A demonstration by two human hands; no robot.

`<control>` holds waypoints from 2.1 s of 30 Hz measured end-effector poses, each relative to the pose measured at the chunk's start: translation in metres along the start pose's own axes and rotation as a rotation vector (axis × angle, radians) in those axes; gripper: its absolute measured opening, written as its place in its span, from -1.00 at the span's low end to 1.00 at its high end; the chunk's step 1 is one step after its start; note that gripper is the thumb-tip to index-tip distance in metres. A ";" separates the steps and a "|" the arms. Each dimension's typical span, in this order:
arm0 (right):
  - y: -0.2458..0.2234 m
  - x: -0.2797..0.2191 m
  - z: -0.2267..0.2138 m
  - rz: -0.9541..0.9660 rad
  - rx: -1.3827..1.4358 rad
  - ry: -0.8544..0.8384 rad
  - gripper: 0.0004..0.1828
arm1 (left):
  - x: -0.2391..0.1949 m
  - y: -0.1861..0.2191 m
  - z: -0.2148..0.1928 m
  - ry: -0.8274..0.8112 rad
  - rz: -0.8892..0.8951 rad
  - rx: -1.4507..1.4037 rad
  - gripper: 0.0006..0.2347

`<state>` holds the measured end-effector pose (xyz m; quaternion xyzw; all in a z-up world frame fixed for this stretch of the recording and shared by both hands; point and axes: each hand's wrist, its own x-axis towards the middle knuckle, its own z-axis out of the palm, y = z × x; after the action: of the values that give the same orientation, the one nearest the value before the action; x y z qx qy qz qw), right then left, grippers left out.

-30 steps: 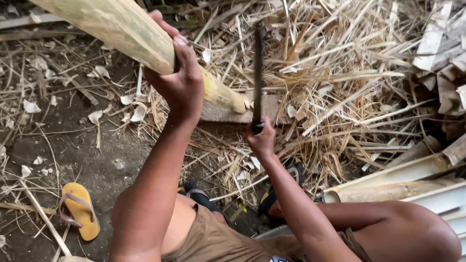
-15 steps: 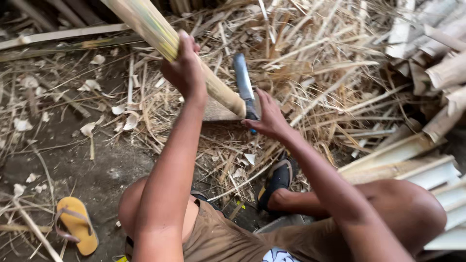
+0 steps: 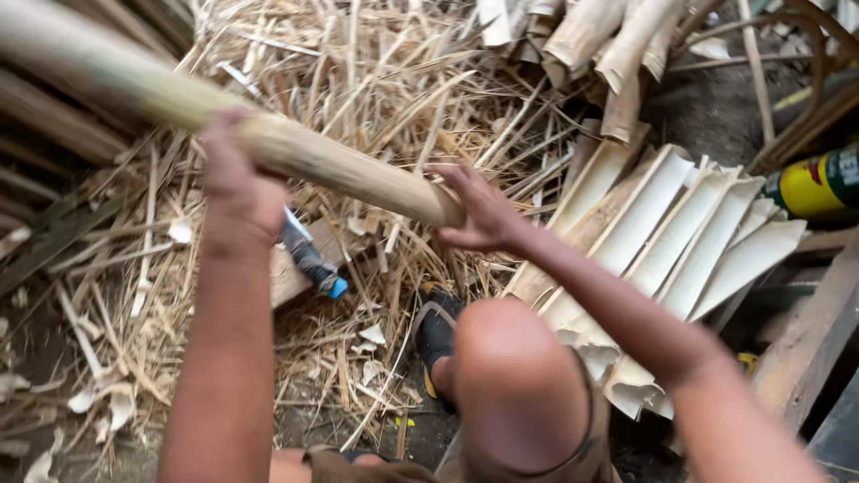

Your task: The person sits on the ground and uses a knife to shave and shape a piece of wood. They repeatedly scrape the surface to smooth it and then place the finished piece with others nearby.

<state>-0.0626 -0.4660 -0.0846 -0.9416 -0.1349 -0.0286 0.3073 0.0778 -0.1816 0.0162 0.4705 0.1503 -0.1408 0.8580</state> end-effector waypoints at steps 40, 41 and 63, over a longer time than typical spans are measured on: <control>0.005 -0.159 0.013 0.868 0.383 1.015 -0.38 | -0.033 -0.289 0.103 -0.958 -0.471 0.898 -0.39; 0.001 -0.147 0.020 0.707 0.285 0.997 -0.39 | -0.026 -0.267 0.100 -0.900 -0.417 0.943 -0.31; -0.159 0.178 0.199 -0.362 -0.735 -0.961 -0.66 | -0.087 0.014 -0.166 0.449 1.072 0.383 -0.87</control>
<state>0.0593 -0.1844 -0.1303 -0.8556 -0.3964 0.3016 -0.1411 -0.0171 -0.0242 -0.0240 0.6446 0.0420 0.3887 0.6570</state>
